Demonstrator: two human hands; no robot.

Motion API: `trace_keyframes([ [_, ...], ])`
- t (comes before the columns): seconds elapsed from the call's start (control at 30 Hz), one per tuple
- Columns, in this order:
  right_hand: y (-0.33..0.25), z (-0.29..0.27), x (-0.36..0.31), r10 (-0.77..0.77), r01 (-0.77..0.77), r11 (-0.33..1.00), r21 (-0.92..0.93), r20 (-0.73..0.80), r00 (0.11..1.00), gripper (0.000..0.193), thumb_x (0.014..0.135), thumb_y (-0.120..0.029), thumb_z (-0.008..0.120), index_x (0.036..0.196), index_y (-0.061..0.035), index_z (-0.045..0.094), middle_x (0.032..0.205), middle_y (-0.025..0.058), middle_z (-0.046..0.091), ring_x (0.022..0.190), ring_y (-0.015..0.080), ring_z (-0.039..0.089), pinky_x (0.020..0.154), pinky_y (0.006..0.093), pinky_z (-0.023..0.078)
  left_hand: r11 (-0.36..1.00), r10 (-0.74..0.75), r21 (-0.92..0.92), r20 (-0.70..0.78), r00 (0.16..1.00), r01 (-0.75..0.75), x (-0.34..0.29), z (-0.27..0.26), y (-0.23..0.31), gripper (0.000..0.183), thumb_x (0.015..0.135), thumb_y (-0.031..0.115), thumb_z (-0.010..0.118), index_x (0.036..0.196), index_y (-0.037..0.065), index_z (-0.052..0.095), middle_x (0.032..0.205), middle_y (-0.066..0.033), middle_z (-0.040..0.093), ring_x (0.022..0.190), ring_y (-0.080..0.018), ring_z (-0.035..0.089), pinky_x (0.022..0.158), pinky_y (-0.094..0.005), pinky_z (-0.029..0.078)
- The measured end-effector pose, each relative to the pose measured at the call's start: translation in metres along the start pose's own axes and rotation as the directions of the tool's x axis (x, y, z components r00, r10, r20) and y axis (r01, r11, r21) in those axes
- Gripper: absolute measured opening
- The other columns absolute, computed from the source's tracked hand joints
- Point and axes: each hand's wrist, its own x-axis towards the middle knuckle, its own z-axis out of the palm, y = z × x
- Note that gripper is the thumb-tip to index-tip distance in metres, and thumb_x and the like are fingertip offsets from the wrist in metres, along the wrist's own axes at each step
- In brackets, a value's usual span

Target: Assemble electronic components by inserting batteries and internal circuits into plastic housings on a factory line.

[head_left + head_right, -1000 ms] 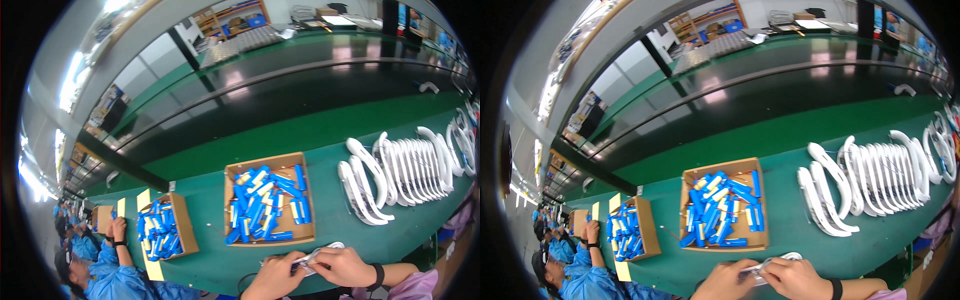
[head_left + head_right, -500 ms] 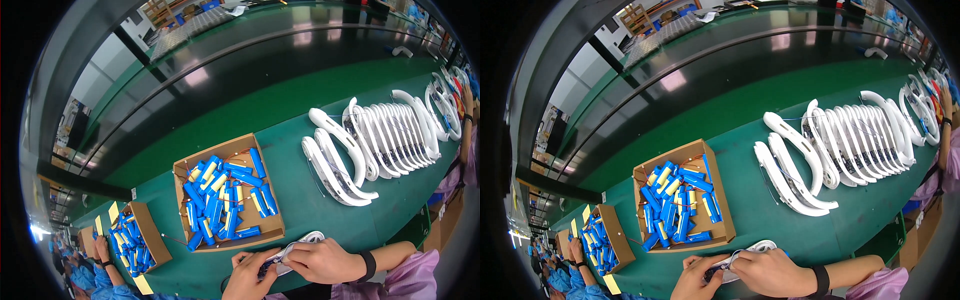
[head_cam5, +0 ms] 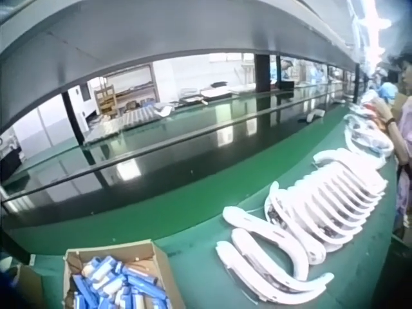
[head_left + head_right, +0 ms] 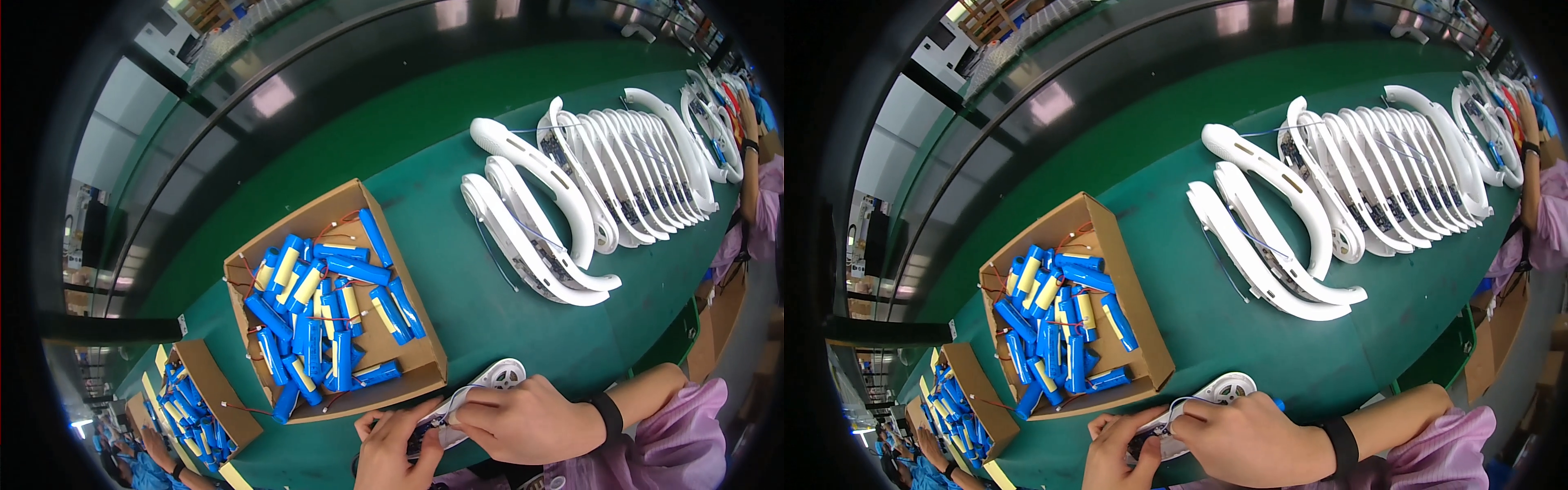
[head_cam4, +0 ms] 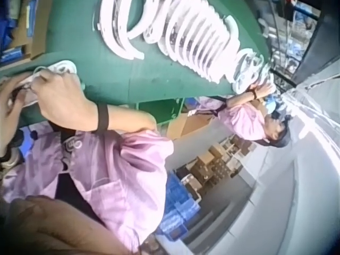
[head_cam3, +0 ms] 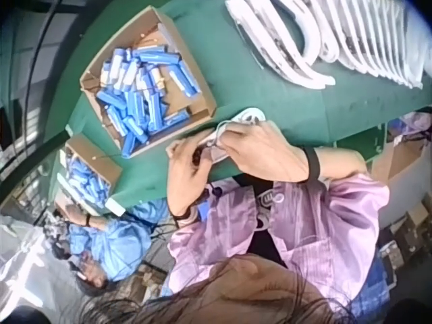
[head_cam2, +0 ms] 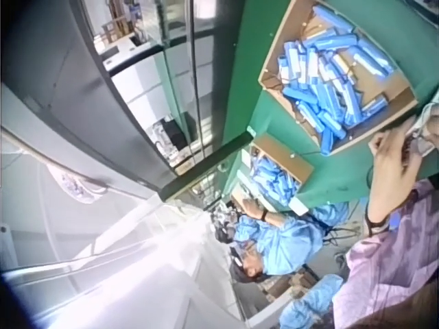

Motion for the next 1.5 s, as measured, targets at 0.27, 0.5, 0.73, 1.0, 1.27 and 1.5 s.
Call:
trace_keyframes([
  [0.27,-0.003,-0.011,0.006,0.038,-0.038,0.999,-0.01,0.086,0.996,0.031,0.073,-0.004,0.08,0.099,-0.0005,0.063,0.099,0.0147,0.059,0.092,0.0286,0.056,0.08,0.0404,0.042,1.0,0.007,0.003,0.023,1.0,-0.007,-0.001,0.0,-0.004,0.036,0.09,0.013,0.064,0.125,0.006,0.068,0.105,-0.0174,0.07,0.094,-0.0345,0.062,0.097,-0.0404,0.038],
  [0.5,0.001,-0.006,0.003,0.043,-0.04,0.999,-0.023,0.154,0.987,0.034,0.073,-0.005,0.08,0.102,-0.0008,0.063,0.102,0.015,0.059,0.096,0.0292,0.056,0.083,0.0414,0.041,0.99,-0.141,-0.007,-0.083,0.987,0.141,0.003,0.007,0.006,0.032,0.084,0.015,0.071,0.115,0.006,0.073,0.103,-0.018,0.072,0.095,-0.0342,0.064,0.097,-0.039,0.04],
  [0.73,-0.001,-0.003,-0.003,0.058,-0.055,0.998,-0.02,0.216,0.975,0.036,0.074,-0.005,0.08,0.105,-0.0011,0.063,0.106,0.0153,0.059,0.1,0.0298,0.055,0.086,0.0424,0.041,0.993,-0.103,0.043,-0.136,0.985,0.11,0.0,0.012,0.001,0.031,0.086,0.013,0.069,0.116,0.007,0.074,0.097,-0.0143,0.071,0.095,-0.0314,0.06,0.099,-0.0388,0.038],
  [1.0,0.0,0.004,0.004,0.06,-0.056,0.998,-0.021,0.268,0.962,0.039,0.074,-0.006,0.08,0.108,-0.0015,0.063,0.109,0.0157,0.059,0.104,0.0304,0.054,0.089,0.0435,0.04,0.99,-0.101,-0.092,0.033,0.994,0.104,-0.001,-0.002,-0.006,0.034,0.107,0.028,0.051,0.128,0.009,0.069,0.099,-0.0106,0.066,0.099,-0.0268,0.052,0.105,-0.0381,0.031],
  [1.27,0.001,0.008,0.003,0.041,-0.034,0.999,-0.026,0.304,0.952,0.042,0.074,-0.007,0.08,0.111,-0.0019,0.062,0.113,0.016,0.059,0.109,0.0311,0.054,0.093,0.0447,0.039,0.991,0.042,0.128,0.018,0.999,-0.044,0.0,-0.002,-0.014,0.019,0.09,0.018,0.064,0.102,0.002,0.064,0.093,-0.0112,0.072,0.091,-0.0283,0.069,0.089,-0.0436,0.048],
  [1.5,-0.002,0.007,0.004,0.021,-0.014,1.0,-0.024,0.325,0.945,0.044,0.074,-0.008,0.08,0.114,-0.0022,0.062,0.116,0.0164,0.059,0.113,0.0317,0.053,0.096,0.0457,0.039,0.994,-0.1,-0.036,0.036,0.994,0.101,0.002,-0.002,0.002,0.035,0.092,0.017,0.067,0.125,0.009,0.069,0.103,-0.0129,0.072,0.098,-0.0286,0.061,0.1,-0.0395,0.035],
])
